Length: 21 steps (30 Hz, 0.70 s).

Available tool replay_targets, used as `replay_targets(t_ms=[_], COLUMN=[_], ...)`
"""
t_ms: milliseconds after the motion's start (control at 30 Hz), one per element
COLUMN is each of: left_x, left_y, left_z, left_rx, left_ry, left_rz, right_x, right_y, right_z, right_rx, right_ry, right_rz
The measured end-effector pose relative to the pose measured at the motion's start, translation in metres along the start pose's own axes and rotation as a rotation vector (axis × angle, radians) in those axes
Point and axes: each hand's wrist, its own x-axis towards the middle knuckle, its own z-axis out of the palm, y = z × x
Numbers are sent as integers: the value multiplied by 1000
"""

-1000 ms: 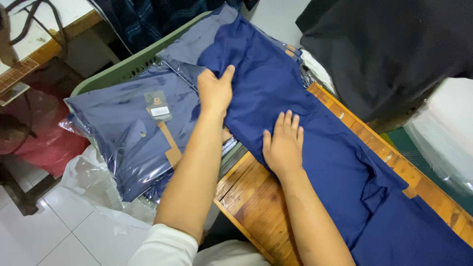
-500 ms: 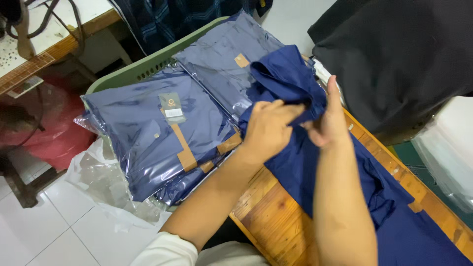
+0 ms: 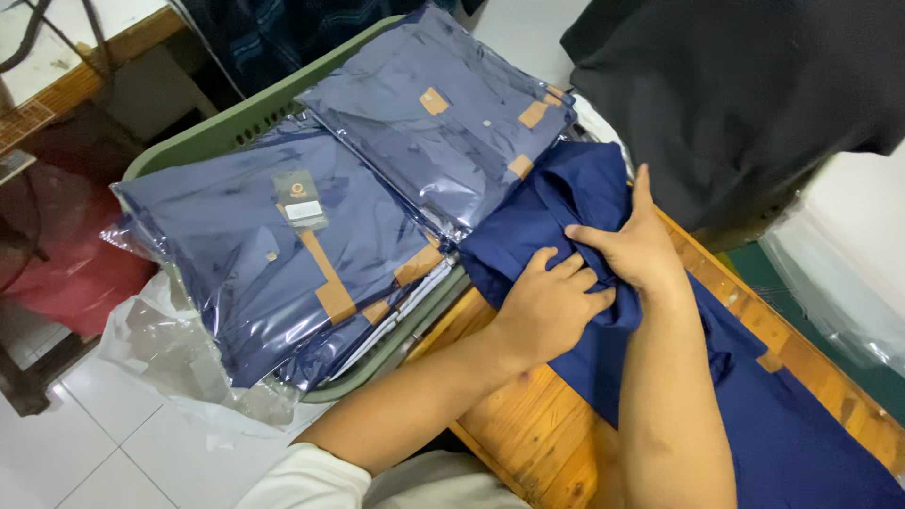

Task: The person folds a blue shirt on a wooden table, smoothing the fabric and aligning the sleeves, then places it into a clear plastic bag.

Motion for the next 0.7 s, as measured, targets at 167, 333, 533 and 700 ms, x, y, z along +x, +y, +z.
replay_targets(t_ms=[167, 333, 533, 700], left_x=[-2, 3, -10, -32], left_y=[22, 55, 106, 116], left_z=[10, 12, 24, 55], left_rx=[-42, -53, -152, -184], left_ry=[9, 14, 12, -204], left_rz=[37, 62, 141, 141], right_x=[15, 5, -22, -51], right_y=[60, 106, 186, 189], right_z=[-5, -22, -41, -30], right_rx=[-78, 100, 611, 36], right_ry=[7, 78, 121, -35], right_rz=[55, 26, -190, 141])
